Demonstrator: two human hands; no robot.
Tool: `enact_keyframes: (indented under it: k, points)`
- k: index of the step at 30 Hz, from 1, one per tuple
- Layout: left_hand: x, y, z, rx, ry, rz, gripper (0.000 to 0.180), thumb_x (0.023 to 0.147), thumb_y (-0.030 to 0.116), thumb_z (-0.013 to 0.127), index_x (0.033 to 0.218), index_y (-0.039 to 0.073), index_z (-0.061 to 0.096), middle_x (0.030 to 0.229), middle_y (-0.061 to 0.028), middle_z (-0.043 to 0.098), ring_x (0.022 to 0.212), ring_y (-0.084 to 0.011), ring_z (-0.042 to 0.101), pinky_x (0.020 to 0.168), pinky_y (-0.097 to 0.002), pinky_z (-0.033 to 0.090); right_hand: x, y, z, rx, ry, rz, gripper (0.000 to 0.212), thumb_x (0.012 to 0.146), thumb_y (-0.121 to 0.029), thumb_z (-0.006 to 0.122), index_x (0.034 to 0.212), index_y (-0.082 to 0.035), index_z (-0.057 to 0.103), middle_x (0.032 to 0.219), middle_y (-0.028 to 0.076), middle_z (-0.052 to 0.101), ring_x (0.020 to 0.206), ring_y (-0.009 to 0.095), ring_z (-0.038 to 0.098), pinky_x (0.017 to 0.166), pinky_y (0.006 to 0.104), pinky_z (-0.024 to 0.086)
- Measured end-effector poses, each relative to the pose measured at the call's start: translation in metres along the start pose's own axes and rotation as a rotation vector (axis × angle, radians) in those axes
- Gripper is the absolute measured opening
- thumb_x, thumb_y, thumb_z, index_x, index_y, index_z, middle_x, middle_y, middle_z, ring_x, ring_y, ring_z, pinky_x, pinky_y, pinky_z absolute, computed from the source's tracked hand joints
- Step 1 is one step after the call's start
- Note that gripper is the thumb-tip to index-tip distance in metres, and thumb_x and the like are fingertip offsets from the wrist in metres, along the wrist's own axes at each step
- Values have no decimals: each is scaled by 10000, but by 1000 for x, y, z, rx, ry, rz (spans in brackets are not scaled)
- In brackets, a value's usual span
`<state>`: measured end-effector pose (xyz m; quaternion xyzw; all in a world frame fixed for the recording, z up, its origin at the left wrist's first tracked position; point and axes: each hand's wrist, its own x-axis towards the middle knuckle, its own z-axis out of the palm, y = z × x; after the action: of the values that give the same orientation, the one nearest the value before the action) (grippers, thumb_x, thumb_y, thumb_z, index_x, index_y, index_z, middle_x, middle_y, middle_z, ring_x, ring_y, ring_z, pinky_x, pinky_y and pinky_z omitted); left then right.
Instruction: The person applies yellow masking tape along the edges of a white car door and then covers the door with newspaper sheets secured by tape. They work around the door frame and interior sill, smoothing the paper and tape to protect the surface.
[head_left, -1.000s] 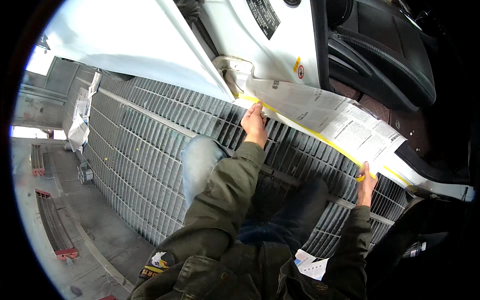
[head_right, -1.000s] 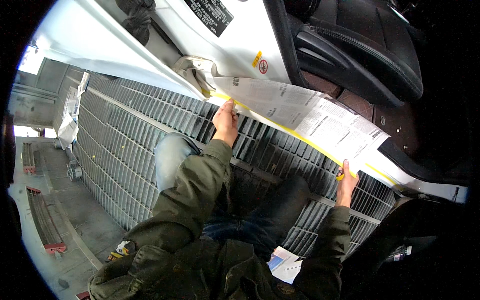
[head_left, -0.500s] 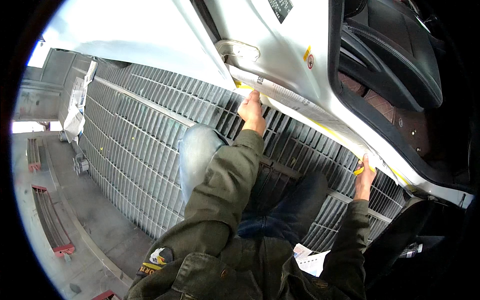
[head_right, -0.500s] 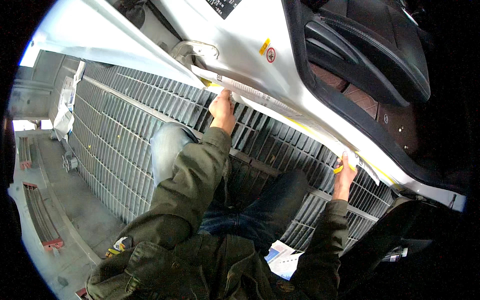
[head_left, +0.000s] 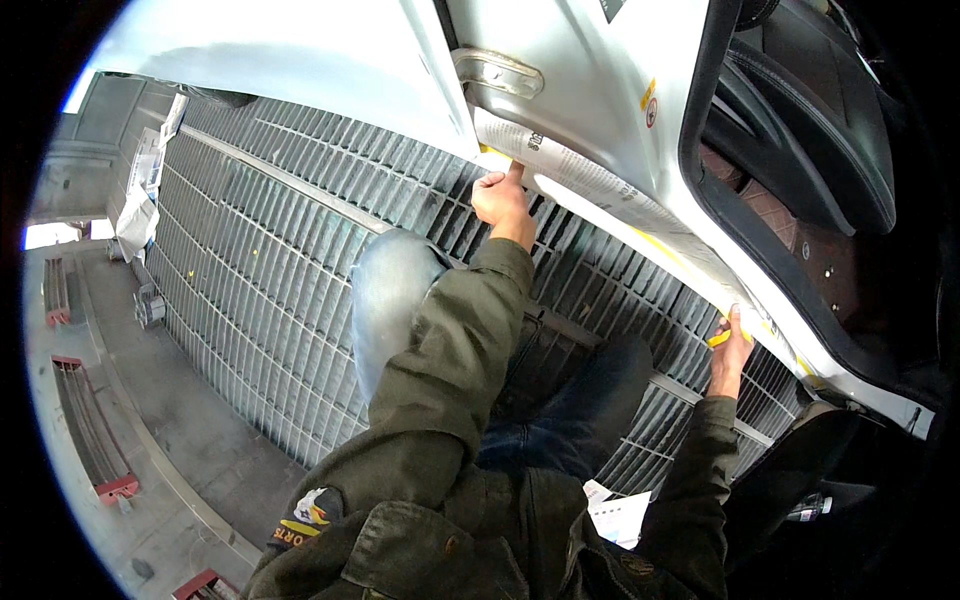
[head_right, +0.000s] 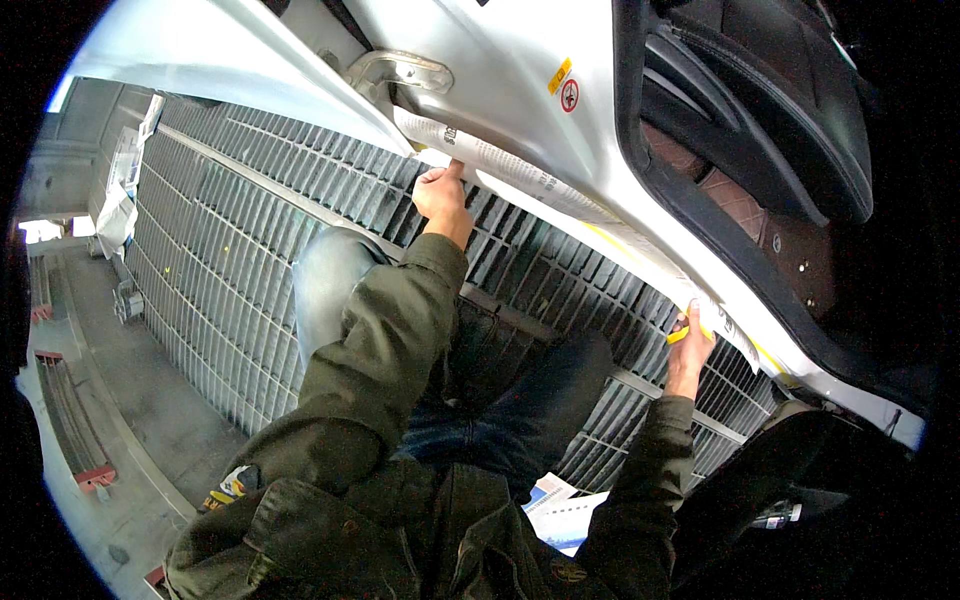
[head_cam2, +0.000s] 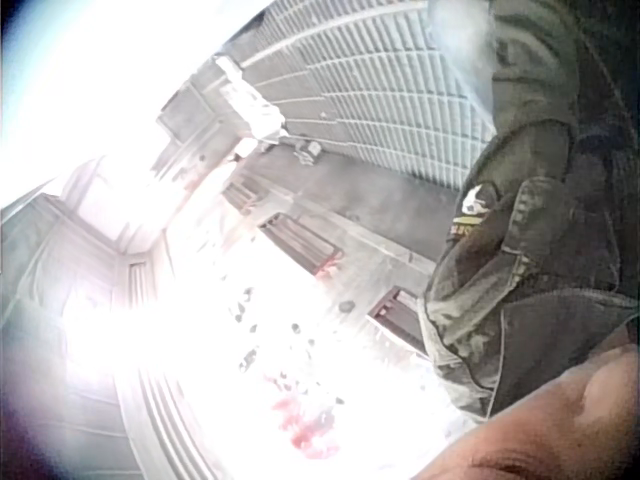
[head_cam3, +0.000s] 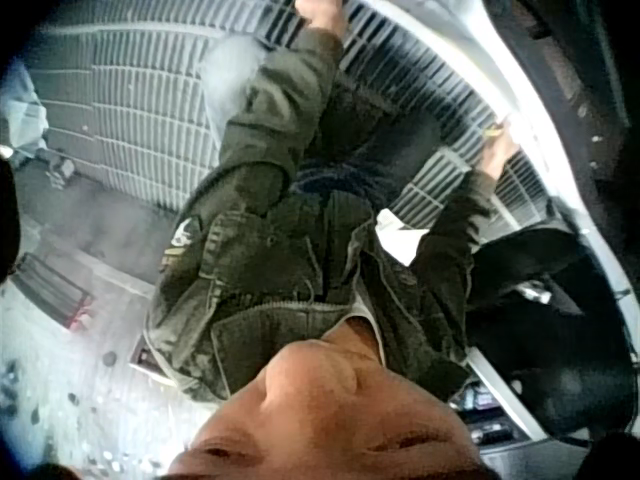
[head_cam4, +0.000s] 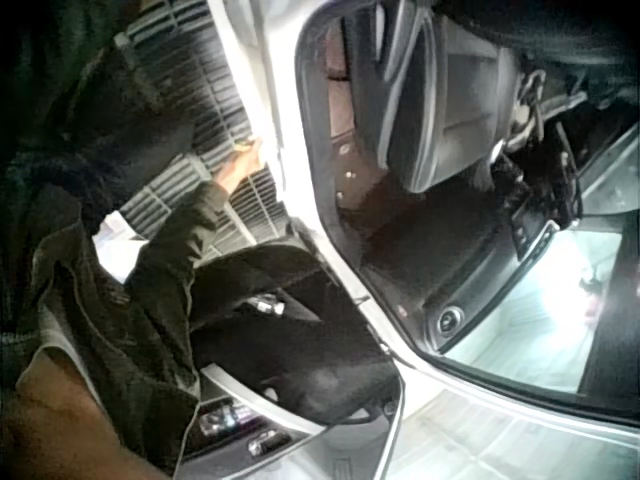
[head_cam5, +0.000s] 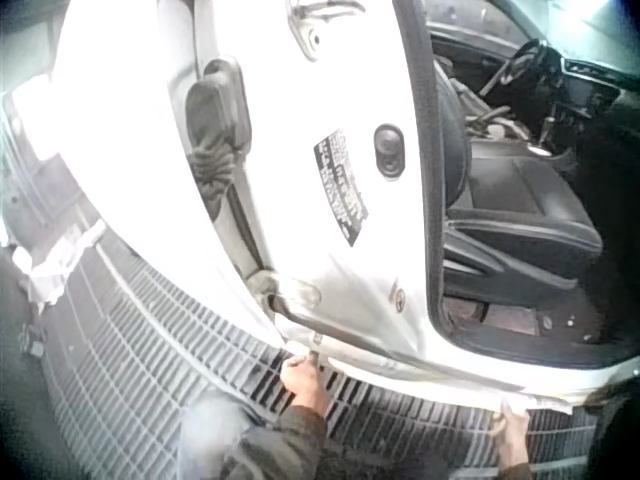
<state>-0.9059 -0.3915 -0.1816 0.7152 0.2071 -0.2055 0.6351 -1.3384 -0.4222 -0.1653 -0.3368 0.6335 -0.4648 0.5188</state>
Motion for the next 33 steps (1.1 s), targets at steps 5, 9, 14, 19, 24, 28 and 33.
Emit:
enact_keyframes:
  k: [5, 9, 14, 19, 24, 28, 33]
  points:
    - [26, -18, -6, -213, -171, -61, 358, 682, 156, 900, 747, 80, 556, 685, -42, 609, 587, -150, 519, 562, -316, 467, 2, -2, 3, -26, -19, 21, 283, 892, -207, 728, 1076, -39, 593, 874, 27, 624, 677, 89, 583, 533, 200, 470]
    - [29, -10, -8, -313, -251, -151, 371, 798, 228, 822, 702, 125, 479, 592, 6, 487, 452, -114, 396, 421, -268, 314, 4, -6, 6, -22, -1, 17, 299, 881, -199, 741, 1080, -28, 599, 881, 39, 638, 691, 94, 598, 535, 214, 474]
    - [39, 8, -5, -380, -250, -318, 351, 835, 327, 779, 768, 84, 535, 667, -20, 474, 485, -143, 423, 410, -280, 362, 16, -11, -6, -97, -1, 58, 289, 868, -202, 756, 1041, -22, 609, 887, 48, 644, 696, 117, 608, 550, 233, 474]
    - [32, 15, -7, -317, -263, -299, 410, 833, 388, 771, 882, 32, 572, 732, -26, 487, 542, -133, 445, 434, -268, 374, 28, -28, -23, -325, -144, 6, 245, 865, -187, 757, 987, -14, 634, 819, 56, 653, 668, 124, 600, 599, 260, 488]
    - [35, 7, -2, -294, -284, -284, 410, 855, 454, 728, 942, 64, 638, 800, -10, 598, 613, -116, 512, 517, -261, 426, 43, -34, -41, -364, -317, -128, 92, 858, -91, 740, 900, -41, 676, 753, 29, 658, 629, 109, 592, 596, 262, 490]
    - [39, 1, 0, -250, -279, -287, 468, 848, 526, 706, 971, 81, 631, 767, -4, 554, 609, -125, 481, 521, -265, 432, 49, -37, -31, -394, -152, -179, 80, 861, -71, 725, 823, -35, 664, 716, 43, 654, 569, 105, 588, 519, 247, 463]
    - [40, -3, -5, -237, -339, -248, 539, 847, 560, 688, 1069, 71, 632, 817, -7, 560, 676, -124, 503, 577, -268, 459, 58, -32, -31, -655, -96, -130, 243, 818, -223, 786, 749, -20, 672, 657, 34, 642, 529, 107, 566, 498, 272, 441]
